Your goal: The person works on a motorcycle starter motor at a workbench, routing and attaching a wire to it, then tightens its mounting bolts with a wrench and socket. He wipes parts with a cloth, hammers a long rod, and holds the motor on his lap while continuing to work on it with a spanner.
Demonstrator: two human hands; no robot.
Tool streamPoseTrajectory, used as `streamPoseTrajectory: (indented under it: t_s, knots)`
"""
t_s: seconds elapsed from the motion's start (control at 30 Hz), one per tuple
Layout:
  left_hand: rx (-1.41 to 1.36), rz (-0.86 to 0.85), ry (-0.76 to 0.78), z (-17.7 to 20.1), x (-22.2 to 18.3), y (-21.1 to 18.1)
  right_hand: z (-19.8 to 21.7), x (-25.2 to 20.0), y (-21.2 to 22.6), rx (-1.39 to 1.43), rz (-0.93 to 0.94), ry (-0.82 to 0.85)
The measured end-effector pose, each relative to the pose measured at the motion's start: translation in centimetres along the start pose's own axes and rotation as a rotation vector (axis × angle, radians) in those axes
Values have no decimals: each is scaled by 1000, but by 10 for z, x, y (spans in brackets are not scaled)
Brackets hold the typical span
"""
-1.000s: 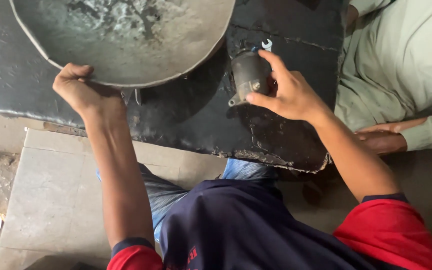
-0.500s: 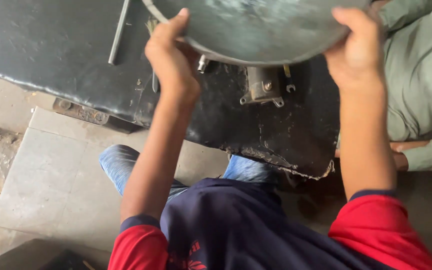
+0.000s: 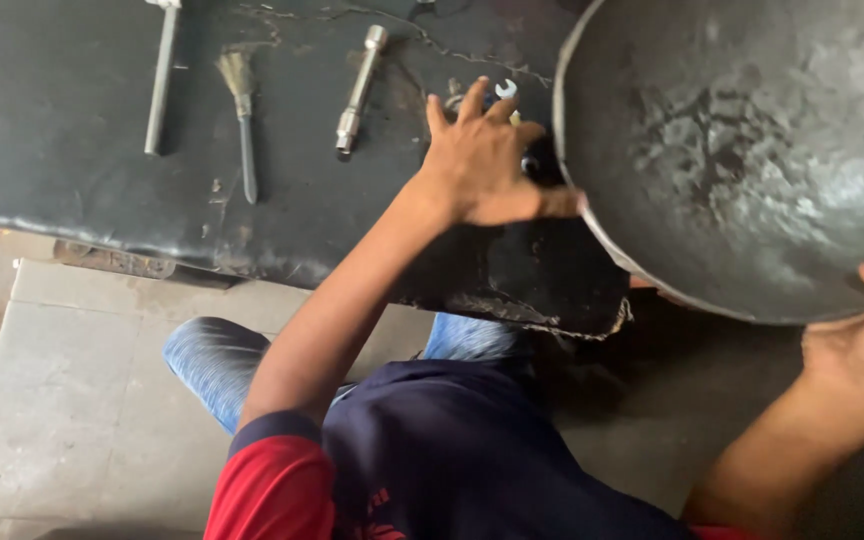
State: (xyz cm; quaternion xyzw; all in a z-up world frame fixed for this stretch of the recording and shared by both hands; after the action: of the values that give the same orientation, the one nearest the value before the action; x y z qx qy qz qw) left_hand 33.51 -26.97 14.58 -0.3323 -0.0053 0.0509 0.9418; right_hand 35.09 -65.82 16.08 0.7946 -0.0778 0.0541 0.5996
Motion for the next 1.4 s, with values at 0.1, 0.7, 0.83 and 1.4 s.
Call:
streamPoseTrajectory:
  t_s: [0.1,0.7,0.83,1.4]
  knots:
    - [298,114,123,-22,31,-11,50,-14,-1,-15,-8,-115]
    - [800,340,149,-58,65,28,39,-31,-14,139,-72,-200]
    - [654,428,200,-41,56,21,17,-34,-14,95,-64,-157]
    - [421,567,-62,77,19,214,-44,-27,-74,182,-112,37]
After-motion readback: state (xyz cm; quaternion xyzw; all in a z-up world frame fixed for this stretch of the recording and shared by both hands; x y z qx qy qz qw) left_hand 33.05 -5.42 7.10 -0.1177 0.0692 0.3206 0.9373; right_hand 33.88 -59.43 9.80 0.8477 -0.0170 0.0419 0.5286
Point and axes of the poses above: each hand's wrist, its own x-axis towards the middle knuckle, its own z-axis out of the back of the hand, y = z × x, the point moved 3 cm from there along x, towards the middle knuckle, and after that the axes turned 10 degrees about z, right-handed, at the moved point
